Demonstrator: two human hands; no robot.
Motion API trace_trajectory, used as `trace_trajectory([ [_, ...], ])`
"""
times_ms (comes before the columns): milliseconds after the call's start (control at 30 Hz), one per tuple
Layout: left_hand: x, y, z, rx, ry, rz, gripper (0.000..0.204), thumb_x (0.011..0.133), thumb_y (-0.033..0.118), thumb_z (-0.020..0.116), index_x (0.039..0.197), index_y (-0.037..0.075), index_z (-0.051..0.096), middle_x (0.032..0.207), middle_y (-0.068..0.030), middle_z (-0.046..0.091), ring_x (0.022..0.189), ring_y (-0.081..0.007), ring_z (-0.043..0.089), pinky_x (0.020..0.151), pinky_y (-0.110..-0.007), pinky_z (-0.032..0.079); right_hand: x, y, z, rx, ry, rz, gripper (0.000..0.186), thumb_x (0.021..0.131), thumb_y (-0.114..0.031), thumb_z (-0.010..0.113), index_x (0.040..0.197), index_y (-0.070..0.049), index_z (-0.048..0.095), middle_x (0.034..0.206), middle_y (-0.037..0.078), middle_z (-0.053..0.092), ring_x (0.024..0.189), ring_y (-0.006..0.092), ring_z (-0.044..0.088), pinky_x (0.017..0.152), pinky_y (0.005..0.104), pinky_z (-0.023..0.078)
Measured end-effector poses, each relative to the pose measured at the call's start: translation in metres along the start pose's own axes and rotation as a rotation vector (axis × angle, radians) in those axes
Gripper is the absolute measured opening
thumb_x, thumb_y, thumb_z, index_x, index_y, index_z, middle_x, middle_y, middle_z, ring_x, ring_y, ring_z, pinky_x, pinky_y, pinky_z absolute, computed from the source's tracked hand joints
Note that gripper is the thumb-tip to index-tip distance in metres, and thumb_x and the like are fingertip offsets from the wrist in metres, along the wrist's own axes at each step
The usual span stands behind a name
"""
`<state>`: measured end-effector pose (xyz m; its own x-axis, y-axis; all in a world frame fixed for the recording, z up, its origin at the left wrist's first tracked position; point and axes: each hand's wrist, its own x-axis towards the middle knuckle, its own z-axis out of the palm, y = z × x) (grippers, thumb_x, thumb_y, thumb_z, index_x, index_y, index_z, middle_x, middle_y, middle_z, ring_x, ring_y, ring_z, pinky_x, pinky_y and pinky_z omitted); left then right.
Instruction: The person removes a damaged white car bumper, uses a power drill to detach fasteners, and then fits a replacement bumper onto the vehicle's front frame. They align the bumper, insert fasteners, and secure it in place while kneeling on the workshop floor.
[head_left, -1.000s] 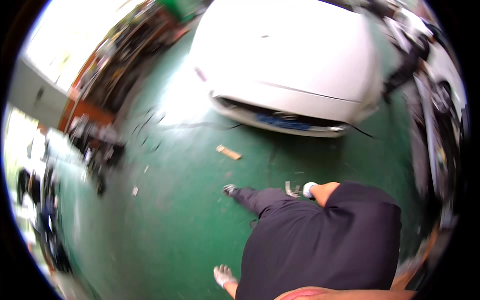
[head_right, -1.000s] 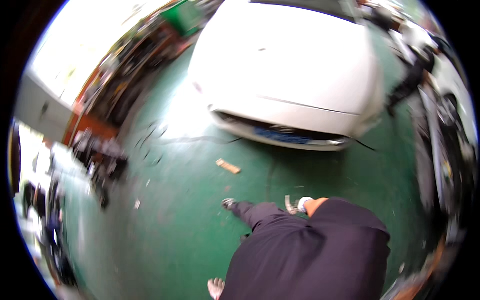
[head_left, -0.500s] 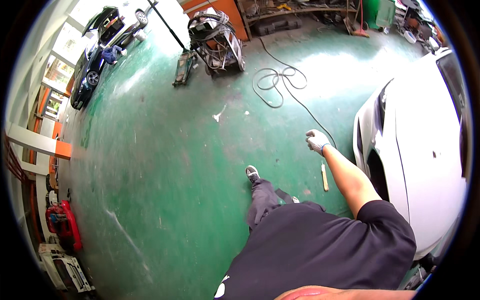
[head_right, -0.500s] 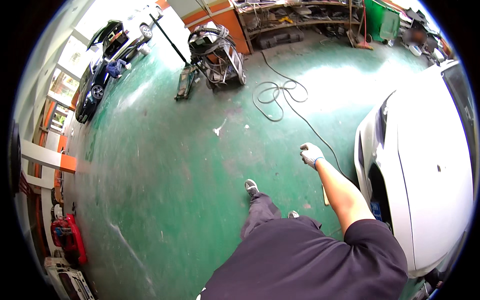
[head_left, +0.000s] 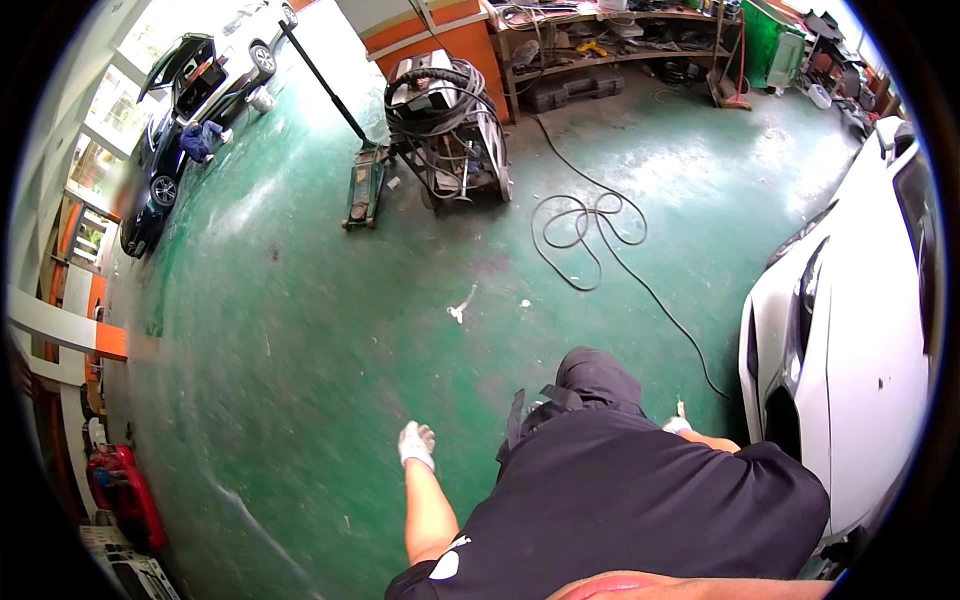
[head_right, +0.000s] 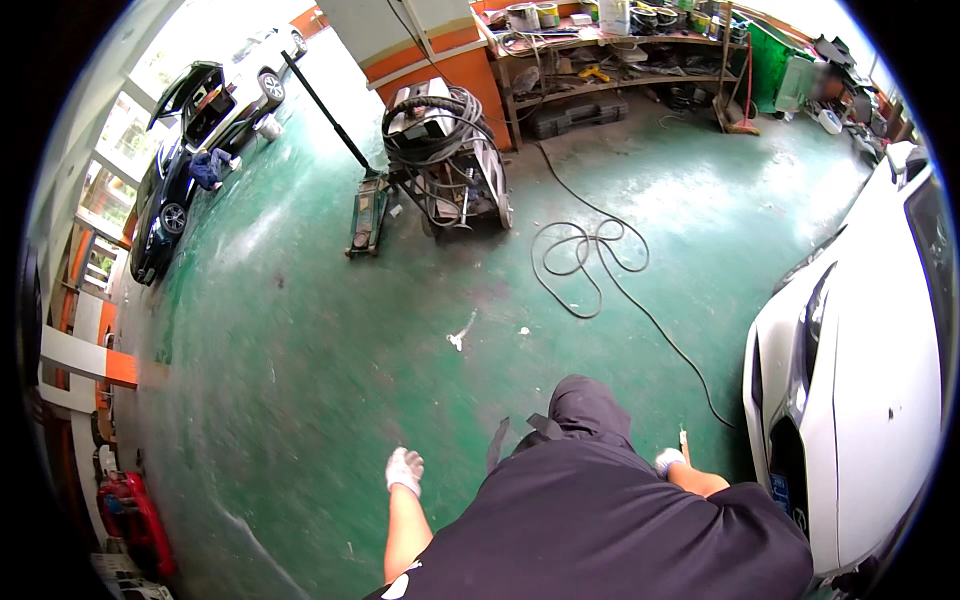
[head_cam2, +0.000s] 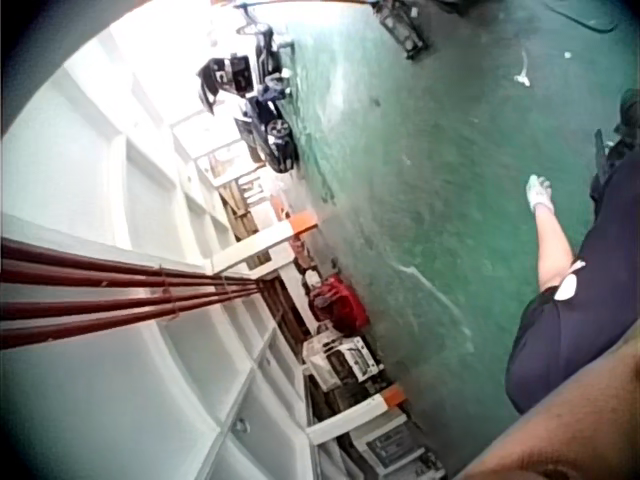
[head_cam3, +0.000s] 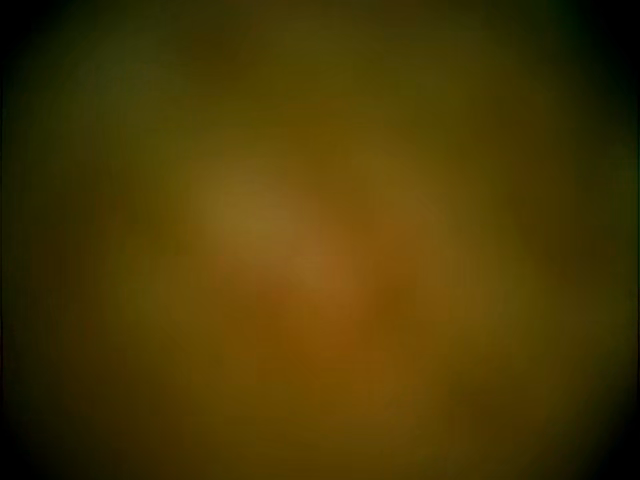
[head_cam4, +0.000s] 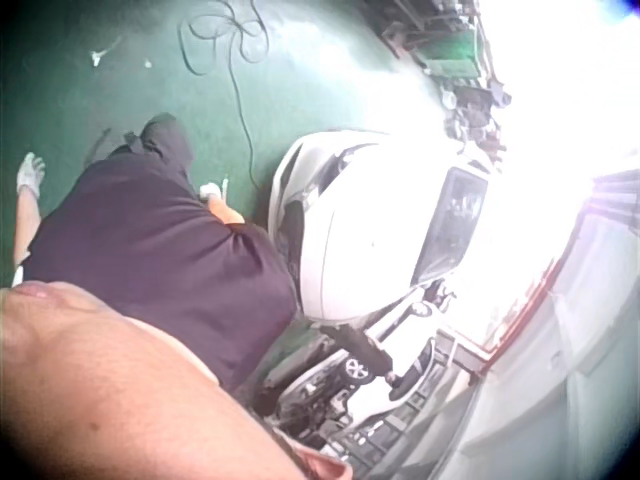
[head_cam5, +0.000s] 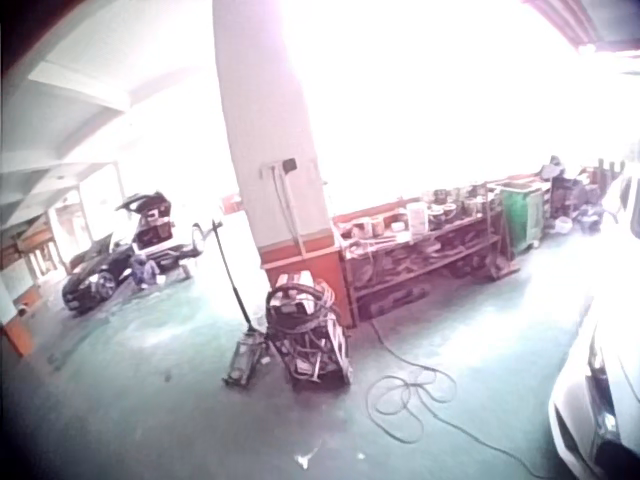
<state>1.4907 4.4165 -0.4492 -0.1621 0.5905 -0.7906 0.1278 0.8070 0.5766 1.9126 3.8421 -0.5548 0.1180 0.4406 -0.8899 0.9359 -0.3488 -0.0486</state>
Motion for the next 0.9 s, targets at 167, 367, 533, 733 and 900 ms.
trace_trajectory([
  [167,0.017,0.135,0.076,-0.030,0.009,0.197,0.035,0.100,0.034,0.064,0.129,0.015,0.058,0.114,-0.0103,0.071,0.091,-0.0225,0.069,0.075,-0.038,0.054,0.091,0.034,-0.081,0.262,-0.257,0.130,0.033,0.084,-0.039,0.068,0.109,-0.020,0.080,0.121,0.013,0.074,0.111,0.0336,0.072,0.097,0.0420,0.056],
  [367,-0.001,0.211,0.240,-0.304,-0.216,-0.007,0.051,0.099,0.034,0.062,0.139,0.004,0.052,0.125,-0.0169,0.067,0.094,-0.0283,0.068,0.079,-0.038,0.056,0.212,0.113,-0.409,0.048,0.287,0.043,0.022,0.082,-0.030,0.073,0.090,-0.012,0.082,0.094,0.015,0.078,0.093,0.0341,0.074,0.084,0.0436,0.059],
  [533,-0.041,0.315,0.380,-0.128,-0.492,0.187,0.044,0.101,0.035,0.065,0.134,0.006,0.057,0.121,-0.0148,0.070,0.101,-0.0266,0.069,0.088,-0.039,0.055,0.203,0.090,-0.753,1.340,0.661,-0.198,0.032,0.092,-0.019,0.062,0.119,-0.003,0.067,0.095,0.013,0.071,0.076,0.0179,0.068,0.069,0.0348,0.055],
  [733,-0.038,0.448,0.499,-0.179,-0.843,0.263,0.036,0.102,0.027,0.064,0.132,0.007,0.059,0.112,-0.0112,0.071,0.100,-0.0246,0.070,0.088,-0.038,0.057,0.130,-0.004,-0.963,1.182,0.584,-0.721,0.046,0.095,-0.028,0.061,0.134,-0.003,0.063,0.124,0.015,0.071,0.115,0.0264,0.068,0.102,0.0364,0.051],
  [900,0.061,0.542,0.547,-0.092,-0.894,0.154,0.020,0.100,0.018,0.067,0.118,0.010,0.065,0.093,-0.0068,0.071,0.082,-0.0218,0.068,0.074,-0.034,0.056,0.187,0.003,-1.055,1.064,0.857,-0.494,0.039,0.097,-0.025,0.062,0.130,-0.005,0.066,0.123,0.017,0.071,0.115,0.0279,0.068,0.101,0.0375,0.052],
])
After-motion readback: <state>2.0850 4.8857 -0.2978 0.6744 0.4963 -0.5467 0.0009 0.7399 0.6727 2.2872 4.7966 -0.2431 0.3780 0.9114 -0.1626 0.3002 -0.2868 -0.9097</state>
